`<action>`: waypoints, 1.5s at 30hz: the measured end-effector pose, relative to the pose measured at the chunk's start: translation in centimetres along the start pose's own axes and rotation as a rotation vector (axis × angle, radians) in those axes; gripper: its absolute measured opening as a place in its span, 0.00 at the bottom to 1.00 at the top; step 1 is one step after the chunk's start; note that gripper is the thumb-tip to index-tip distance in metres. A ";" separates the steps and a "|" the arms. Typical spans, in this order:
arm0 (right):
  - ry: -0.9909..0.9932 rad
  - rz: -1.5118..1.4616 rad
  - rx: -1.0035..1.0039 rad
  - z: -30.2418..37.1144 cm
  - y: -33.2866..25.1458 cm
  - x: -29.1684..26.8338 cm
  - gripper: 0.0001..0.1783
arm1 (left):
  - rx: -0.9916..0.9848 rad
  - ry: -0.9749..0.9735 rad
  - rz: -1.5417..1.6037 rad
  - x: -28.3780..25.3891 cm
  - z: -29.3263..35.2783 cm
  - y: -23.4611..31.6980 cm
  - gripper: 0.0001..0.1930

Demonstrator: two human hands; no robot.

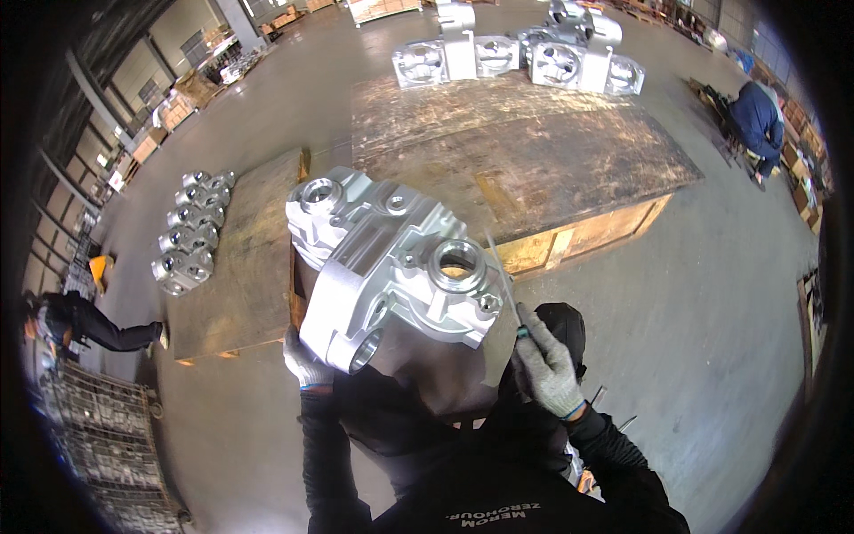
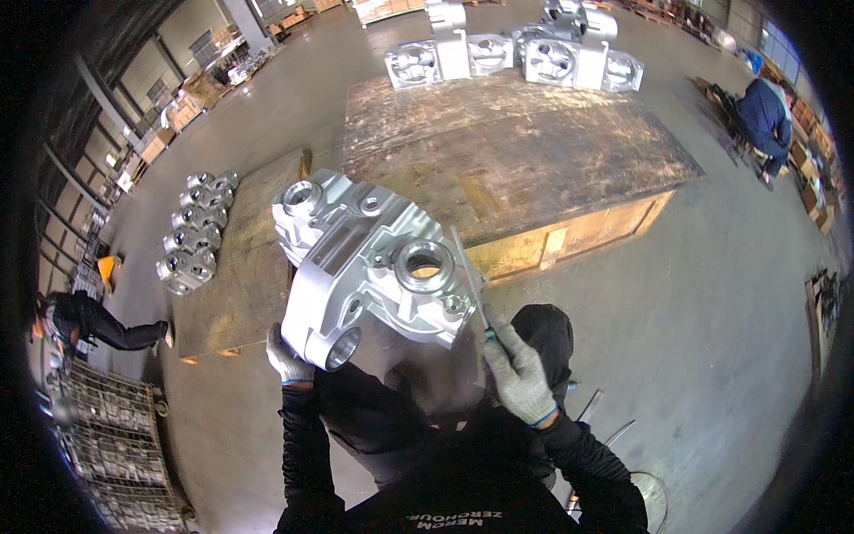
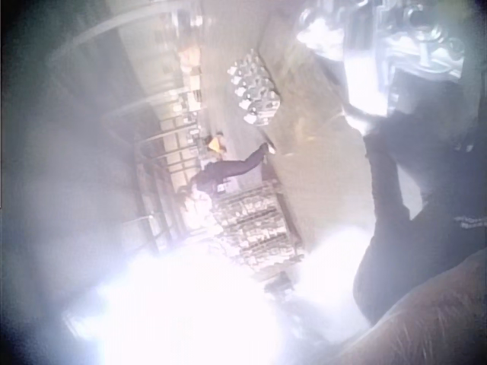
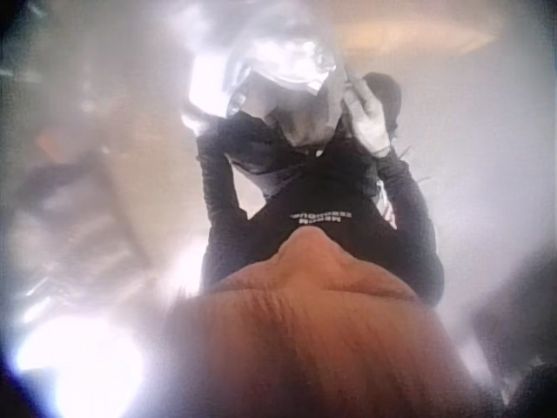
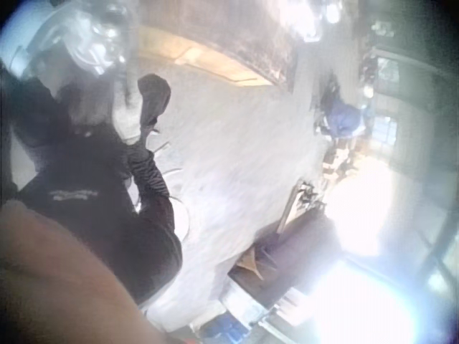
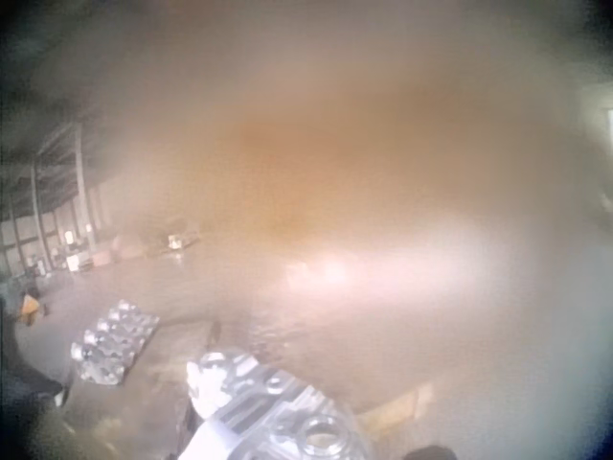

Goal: The person uses a metal file to smooth the edges and surfaces of a large silver metal part. They repeatedly reposition the part on a wooden pallet and file different sides and edges. The person wears gloves and works in a warehouse with other similar parts nearby.

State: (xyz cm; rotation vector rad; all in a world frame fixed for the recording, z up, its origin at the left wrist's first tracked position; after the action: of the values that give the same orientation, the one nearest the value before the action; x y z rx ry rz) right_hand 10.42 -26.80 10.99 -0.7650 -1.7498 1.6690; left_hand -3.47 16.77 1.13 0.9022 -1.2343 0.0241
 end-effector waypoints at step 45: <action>-0.524 2.203 -0.504 -8.8 -24.6 12.6 0.16 | 0.244 0.322 -0.114 -4.0 -0.2 0.4 0.13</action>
State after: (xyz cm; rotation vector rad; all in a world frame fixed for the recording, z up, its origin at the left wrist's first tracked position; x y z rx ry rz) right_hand 8.70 -12.62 36.24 -3.5340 -1.1392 2.5121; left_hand -5.03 18.92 -1.91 1.1307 -0.8899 0.2256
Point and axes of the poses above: each hand's wrist, its own z-axis away from the middle knuckle, its own x-axis out of the palm, y = z × x, the point moved 9 cm from there along -z, towards the middle knuckle, and after that the axes turned 12 degrees about -y, right-handed, at the moved point
